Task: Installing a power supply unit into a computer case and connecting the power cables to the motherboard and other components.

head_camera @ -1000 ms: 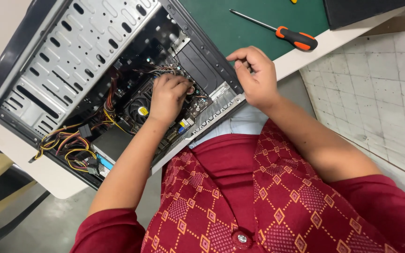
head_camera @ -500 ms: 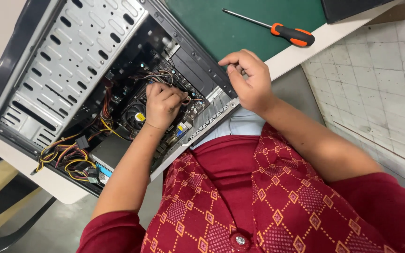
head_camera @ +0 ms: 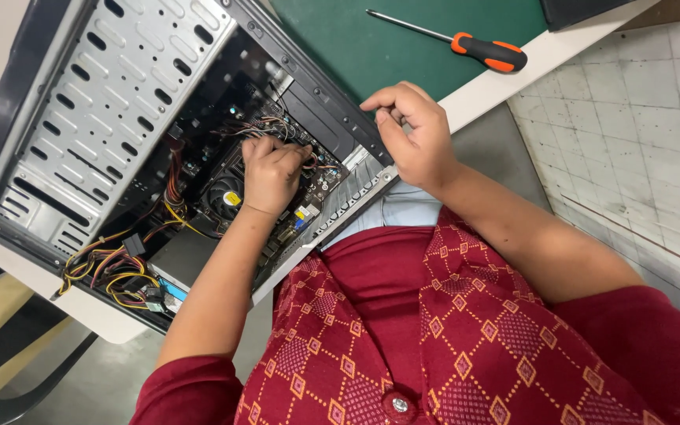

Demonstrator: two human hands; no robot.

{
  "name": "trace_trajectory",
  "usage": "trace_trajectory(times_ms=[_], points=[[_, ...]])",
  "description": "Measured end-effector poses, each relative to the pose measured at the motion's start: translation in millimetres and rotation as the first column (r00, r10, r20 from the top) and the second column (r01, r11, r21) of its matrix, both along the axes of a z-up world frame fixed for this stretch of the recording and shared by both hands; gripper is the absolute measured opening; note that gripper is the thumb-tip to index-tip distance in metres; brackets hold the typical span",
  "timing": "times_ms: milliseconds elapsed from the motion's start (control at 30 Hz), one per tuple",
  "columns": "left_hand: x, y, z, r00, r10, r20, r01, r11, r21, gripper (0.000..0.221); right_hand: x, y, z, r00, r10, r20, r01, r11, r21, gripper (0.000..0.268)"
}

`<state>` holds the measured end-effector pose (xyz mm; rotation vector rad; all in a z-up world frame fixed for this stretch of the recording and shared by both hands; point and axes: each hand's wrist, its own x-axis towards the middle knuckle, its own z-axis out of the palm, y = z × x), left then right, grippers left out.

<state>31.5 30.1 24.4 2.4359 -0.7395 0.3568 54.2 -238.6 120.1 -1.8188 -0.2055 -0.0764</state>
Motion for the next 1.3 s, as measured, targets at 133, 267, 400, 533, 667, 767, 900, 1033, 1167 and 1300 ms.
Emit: trace_trajectory(times_ms=[133, 267, 400, 533, 667, 767, 900, 1033, 1167, 1300], points=[[-3.1, 2.4, -15.3, 0.999, 0.014, -0.049, -0.015, 1.0, -0.02, 0.01, 0.0, 0.7, -2.2, 1.0, -0.006, -0.003, 0.006, 1.0, 0.004, 0.022], [-4.0, -1.3, -10.1, 0.996, 0.039, -0.08, -0.039, 0.999, -0.006, 0.01, -1.1, 0.8, -1.4, 1.0, -0.008, 0.001, 0.008, 1.0, 0.002, 0.022], [-1.3, -3.8, 3.0, 0.997, 0.052, -0.057, -0.049, 0.997, 0.054, 0.006, -0.4, 0.3, -2.2, 1.0, -0.007, 0.014, 0.007, 1.0, 0.002, 0.022], [-2.2, -5.7, 7.9, 0.995, 0.084, -0.052, -0.082, 0.996, 0.033, 0.009, -0.5, 0.3, -3.1, 1.0, -0.008, 0.009, 0.008, 1.0, 0.009, 0.022], [-3.9, -7.3, 9.0, 0.996, 0.085, -0.01, -0.084, 0.994, 0.066, 0.013, -1.5, 1.2, -2.0, 1.0, -0.021, 0.012, 0.021, 1.0, 0.016, 0.021], [-5.3, -8.3, 8.9, 0.996, 0.088, 0.005, -0.088, 0.993, 0.082, 0.016, -2.6, 2.4, -2.2, 1.0, -0.027, 0.002, 0.027, 0.999, 0.025, 0.021], [-7.6, -6.3, -4.6, 0.994, 0.104, 0.026, -0.105, 0.992, 0.069, 0.019, -2.1, 1.9, -1.7, 0.999, -0.034, -0.004, 0.034, 0.999, 0.024, 0.021], [-7.2, -7.4, -1.3, 0.994, 0.109, 0.03, -0.111, 0.99, 0.082, 0.021, -1.9, 1.7, -3.2, 0.999, -0.036, -0.002, 0.036, 0.999, 0.02, 0.021], [-8.0, -6.5, -3.6, 0.992, 0.116, 0.041, -0.12, 0.988, 0.1, 0.021, -2.4, 3.2, -3.2, 0.999, -0.041, -0.005, 0.041, 0.999, 0.034, 0.021], [-7.0, -7.6, -0.4, 0.993, 0.107, 0.046, -0.111, 0.988, 0.104, 0.02, -2.3, 2.4, -2.8, 0.999, -0.046, -0.015, 0.047, 0.998, 0.047, 0.02]])
